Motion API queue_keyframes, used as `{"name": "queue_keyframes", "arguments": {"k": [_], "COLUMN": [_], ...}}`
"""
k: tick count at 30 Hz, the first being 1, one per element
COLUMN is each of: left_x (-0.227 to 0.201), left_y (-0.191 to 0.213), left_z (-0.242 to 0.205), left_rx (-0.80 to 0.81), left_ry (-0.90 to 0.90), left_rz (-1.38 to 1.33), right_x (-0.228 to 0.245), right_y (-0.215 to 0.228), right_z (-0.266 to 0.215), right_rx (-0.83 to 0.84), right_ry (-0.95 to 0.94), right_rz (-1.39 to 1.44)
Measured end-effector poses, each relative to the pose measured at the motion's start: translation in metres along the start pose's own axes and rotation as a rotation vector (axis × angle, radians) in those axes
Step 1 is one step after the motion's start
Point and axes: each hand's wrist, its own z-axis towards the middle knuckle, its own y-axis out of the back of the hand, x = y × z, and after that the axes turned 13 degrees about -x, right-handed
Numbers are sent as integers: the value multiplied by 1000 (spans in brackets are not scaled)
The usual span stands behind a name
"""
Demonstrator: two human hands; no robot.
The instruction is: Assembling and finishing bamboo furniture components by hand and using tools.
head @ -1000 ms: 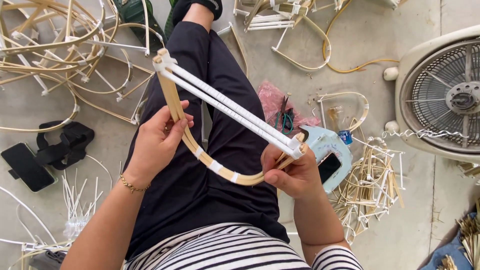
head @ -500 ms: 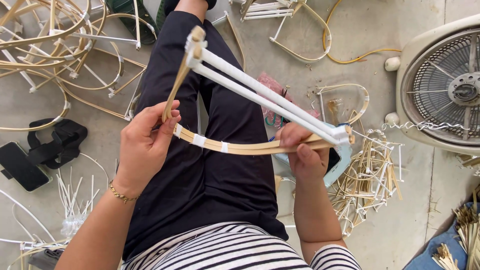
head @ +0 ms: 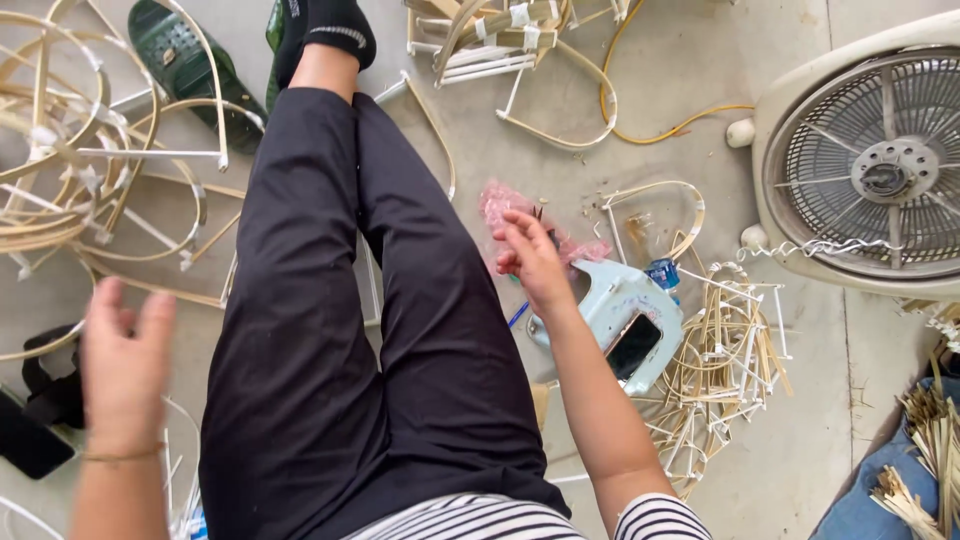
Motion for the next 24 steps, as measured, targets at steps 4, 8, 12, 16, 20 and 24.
{"name": "queue_keyframes", "arguments": {"k": [4,8,12,16,20,24], "left_x": [-53,-81,-77,-77,-76,-76], "left_y": [-58,-88,-92,-93,-94,-95], "left_z": [-51,-66,-58,-57,-59,-59], "left_rx": [21,-24,-55,-42,-43,-58], "left_ry": [-663,-786,-802,-781,-788,-804], "left_rz": [379,603,757,735,741,726], "right_x": [-82,-133,-184,-172,-119,-5], "right_y": [8,-5,-23,-43,-18,6], "right_z": [81,140,173,162,130,71], "right_rx": [-16,95,213,156,242,305], "right_ry": [66,333,607,320,544,739], "right_rz": [-436,-879,-1315,-1389,-1348,-1195]}}
